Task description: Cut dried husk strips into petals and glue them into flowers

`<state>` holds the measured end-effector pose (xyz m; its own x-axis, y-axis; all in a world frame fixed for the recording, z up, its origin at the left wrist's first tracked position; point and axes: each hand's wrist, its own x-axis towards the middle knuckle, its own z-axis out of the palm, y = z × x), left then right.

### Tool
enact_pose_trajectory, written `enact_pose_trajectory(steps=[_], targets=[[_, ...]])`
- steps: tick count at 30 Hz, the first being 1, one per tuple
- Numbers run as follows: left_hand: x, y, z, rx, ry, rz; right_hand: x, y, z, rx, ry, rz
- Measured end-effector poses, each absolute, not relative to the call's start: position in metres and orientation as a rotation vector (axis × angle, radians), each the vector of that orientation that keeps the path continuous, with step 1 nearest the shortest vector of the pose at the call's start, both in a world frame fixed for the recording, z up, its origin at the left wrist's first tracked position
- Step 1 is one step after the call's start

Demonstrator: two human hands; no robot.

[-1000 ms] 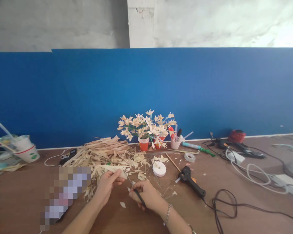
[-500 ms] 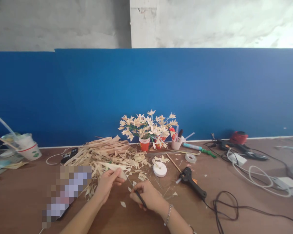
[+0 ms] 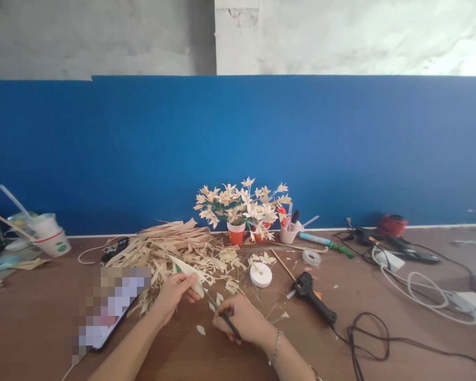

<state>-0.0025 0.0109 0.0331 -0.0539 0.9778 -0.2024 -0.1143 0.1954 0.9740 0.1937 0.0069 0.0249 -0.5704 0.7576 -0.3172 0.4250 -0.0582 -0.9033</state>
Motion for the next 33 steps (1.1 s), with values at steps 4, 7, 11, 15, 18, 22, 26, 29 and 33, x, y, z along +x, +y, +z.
enact_pose_trajectory(steps=[4,7,11,15,18,22,26,29,33], targets=[[-0.0048,0.0114,0.0317,0.987,1.249,1.125,0.1937,0.0053,0.0305,-1.281,-1.944,1.694],[-0.0063,0.0129,0.029,1.018,1.253,1.087,0.1948,0.0055,0.0308,-1.276,-1.966,1.713],[-0.0074,0.0141,0.027,1.03,1.277,1.046,0.1971,0.0067,0.0283,-1.248,-2.004,1.726],[-0.0076,0.0136,0.0281,1.024,1.29,1.04,0.1972,0.0064,0.0282,-1.27,-2.012,1.707],[-0.0072,0.0132,0.0289,1.018,1.272,1.058,0.1966,0.0064,0.0266,-1.284,-1.991,1.703],[-0.0063,0.0135,0.0286,0.999,1.256,1.091,0.1963,0.007,0.0233,-1.28,-1.966,1.707],[-0.0062,0.0137,0.0278,0.991,1.255,1.09,0.1957,0.0067,0.026,-1.281,-1.969,1.71],[-0.0067,0.0138,0.0274,0.994,1.247,1.071,0.1956,0.0061,0.0294,-1.273,-1.977,1.716],[-0.0073,0.014,0.0274,1.001,1.261,1.056,0.1971,0.0063,0.0277,-1.282,-1.985,1.718]])
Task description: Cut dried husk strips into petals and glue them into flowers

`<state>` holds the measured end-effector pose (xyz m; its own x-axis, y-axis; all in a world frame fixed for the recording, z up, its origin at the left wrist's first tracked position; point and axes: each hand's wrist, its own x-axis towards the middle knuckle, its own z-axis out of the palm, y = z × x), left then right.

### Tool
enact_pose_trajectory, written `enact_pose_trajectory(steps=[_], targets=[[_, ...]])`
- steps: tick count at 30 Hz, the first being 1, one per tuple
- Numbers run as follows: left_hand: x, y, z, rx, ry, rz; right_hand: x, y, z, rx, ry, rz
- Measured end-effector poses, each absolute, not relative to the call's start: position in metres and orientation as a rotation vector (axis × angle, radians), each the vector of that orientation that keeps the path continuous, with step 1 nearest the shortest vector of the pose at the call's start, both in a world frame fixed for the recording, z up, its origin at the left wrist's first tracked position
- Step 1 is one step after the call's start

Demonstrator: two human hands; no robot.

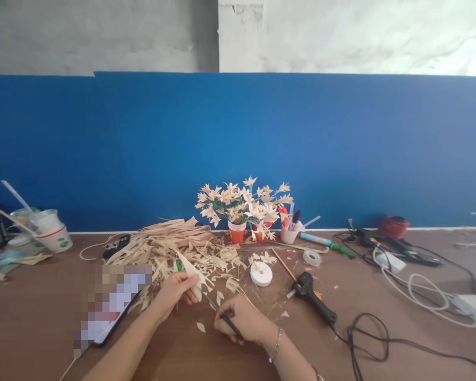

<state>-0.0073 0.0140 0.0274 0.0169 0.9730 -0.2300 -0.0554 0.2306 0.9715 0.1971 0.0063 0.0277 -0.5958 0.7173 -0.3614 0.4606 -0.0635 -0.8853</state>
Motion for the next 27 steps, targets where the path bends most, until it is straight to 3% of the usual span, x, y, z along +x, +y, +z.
enact_pose_trajectory(steps=[27], targets=[[-0.0088,0.0167,0.0258,1.098,1.367,1.115,0.2018,0.01,0.0251,-1.259,-2.028,1.764]])
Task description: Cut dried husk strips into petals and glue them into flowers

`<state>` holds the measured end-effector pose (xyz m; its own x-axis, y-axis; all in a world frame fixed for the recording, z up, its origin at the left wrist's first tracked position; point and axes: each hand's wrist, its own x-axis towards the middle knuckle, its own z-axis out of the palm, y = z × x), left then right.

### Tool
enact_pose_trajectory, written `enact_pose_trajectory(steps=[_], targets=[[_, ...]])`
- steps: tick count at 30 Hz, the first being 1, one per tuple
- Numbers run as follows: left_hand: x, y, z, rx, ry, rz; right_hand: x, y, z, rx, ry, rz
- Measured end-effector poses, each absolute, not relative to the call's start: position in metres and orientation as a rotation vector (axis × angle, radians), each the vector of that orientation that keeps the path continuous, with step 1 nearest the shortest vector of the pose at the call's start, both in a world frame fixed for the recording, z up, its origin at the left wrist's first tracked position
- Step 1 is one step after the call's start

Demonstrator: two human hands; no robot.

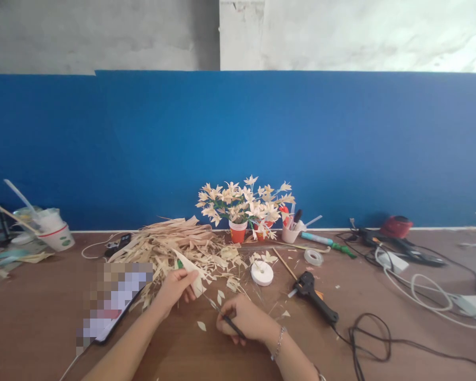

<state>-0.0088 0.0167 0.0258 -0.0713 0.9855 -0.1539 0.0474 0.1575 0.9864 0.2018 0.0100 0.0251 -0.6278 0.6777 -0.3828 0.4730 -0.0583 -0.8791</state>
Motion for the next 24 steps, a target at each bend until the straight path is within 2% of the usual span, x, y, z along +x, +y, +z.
enact_pose_trajectory(steps=[24], targets=[[-0.0087,0.0172,0.0284,1.082,1.302,1.198,0.2015,0.0114,0.0207,-1.244,-2.011,1.722]])
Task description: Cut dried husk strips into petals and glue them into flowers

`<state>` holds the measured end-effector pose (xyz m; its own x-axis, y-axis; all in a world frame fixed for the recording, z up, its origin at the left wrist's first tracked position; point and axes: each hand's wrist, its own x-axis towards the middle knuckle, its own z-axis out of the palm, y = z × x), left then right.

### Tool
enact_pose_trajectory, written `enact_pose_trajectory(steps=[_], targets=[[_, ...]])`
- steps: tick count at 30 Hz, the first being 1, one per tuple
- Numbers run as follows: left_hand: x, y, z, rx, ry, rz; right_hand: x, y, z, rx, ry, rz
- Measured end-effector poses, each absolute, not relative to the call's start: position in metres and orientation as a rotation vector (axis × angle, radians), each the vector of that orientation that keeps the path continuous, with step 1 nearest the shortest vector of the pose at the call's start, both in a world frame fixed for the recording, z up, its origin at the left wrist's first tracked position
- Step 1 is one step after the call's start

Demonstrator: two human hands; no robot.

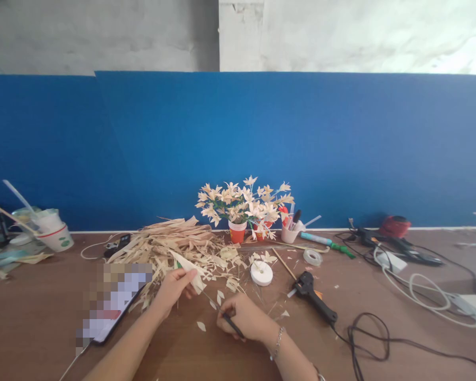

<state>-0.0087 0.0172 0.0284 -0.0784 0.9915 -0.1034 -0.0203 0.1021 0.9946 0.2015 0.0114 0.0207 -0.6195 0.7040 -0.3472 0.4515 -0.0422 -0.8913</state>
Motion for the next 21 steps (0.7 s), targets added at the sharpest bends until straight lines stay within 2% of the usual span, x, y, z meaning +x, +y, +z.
enact_pose_trajectory(steps=[21], targets=[[0.002,0.014,0.024,0.766,1.205,1.373,0.196,0.01,0.025,-1.319,-1.954,1.653]])
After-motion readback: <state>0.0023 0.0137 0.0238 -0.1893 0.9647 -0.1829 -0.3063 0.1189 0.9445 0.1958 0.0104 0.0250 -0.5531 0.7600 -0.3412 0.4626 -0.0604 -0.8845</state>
